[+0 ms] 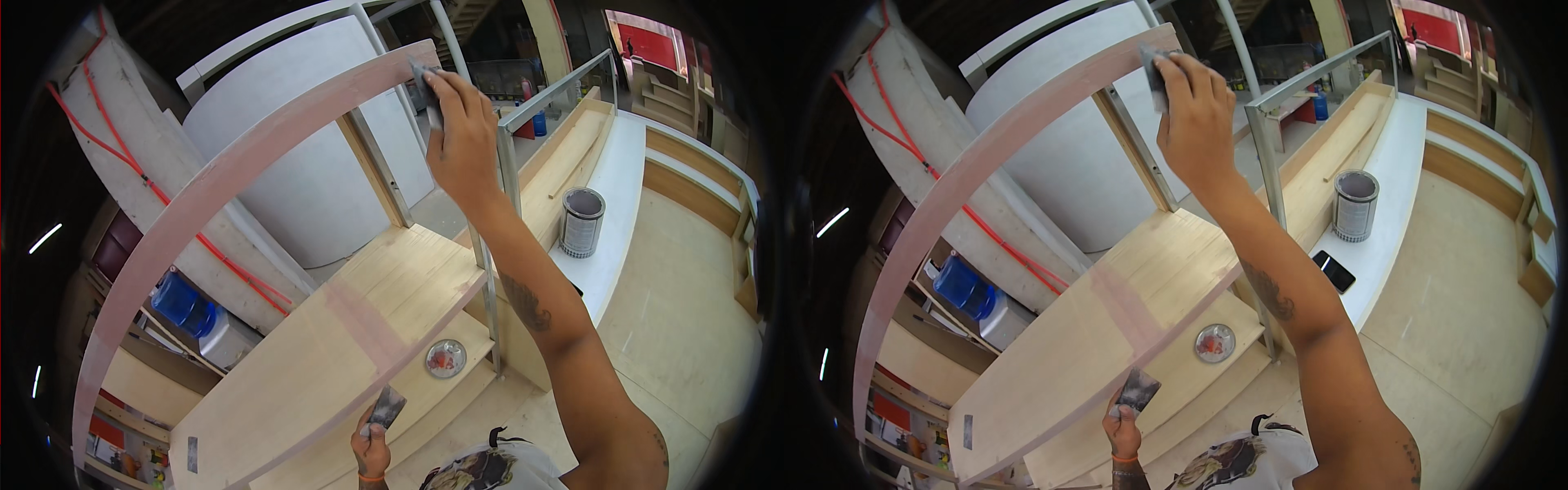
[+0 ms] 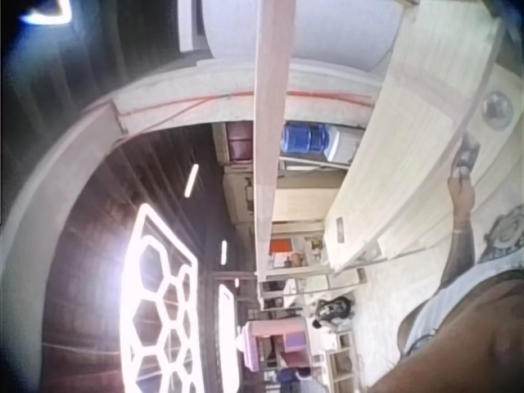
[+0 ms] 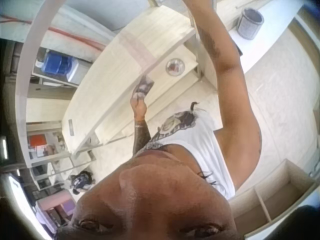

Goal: Sand the surface and edges of a wooden shelf unit using sandpaper and a sanding block.

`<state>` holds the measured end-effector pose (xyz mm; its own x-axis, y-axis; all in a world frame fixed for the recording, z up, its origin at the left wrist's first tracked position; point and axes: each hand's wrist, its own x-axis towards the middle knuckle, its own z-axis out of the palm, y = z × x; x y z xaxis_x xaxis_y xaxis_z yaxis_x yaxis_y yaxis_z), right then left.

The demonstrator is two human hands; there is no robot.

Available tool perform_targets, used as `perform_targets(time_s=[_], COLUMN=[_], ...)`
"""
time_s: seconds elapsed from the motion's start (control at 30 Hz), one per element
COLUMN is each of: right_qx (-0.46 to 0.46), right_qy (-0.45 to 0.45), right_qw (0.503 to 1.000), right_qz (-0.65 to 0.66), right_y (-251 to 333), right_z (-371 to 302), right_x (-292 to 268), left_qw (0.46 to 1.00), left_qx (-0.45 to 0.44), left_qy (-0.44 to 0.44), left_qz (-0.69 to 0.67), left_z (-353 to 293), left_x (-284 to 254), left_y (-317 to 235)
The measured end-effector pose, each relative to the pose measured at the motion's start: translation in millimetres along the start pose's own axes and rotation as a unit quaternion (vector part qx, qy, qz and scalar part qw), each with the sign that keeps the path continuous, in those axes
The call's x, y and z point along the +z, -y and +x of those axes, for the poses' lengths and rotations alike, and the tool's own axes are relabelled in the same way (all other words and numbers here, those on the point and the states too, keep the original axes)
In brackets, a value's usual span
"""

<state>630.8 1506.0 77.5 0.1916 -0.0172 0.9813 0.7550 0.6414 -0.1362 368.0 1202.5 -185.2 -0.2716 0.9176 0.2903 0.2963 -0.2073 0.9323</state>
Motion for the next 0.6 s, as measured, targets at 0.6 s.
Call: perform_targets(time_s=[0.6], right_qx=[-0.040], right_qy=[0.241], right_qw=[0.876], right_qz=[0.415], right_y=[149], right_z=[-46], right_x=[-59], left_qw=[0.689], left_qx=[-0.232], left_qy=[0.023], left_qz=[-0.686], left_z=[58], left_x=[-9], left_y=[-53])
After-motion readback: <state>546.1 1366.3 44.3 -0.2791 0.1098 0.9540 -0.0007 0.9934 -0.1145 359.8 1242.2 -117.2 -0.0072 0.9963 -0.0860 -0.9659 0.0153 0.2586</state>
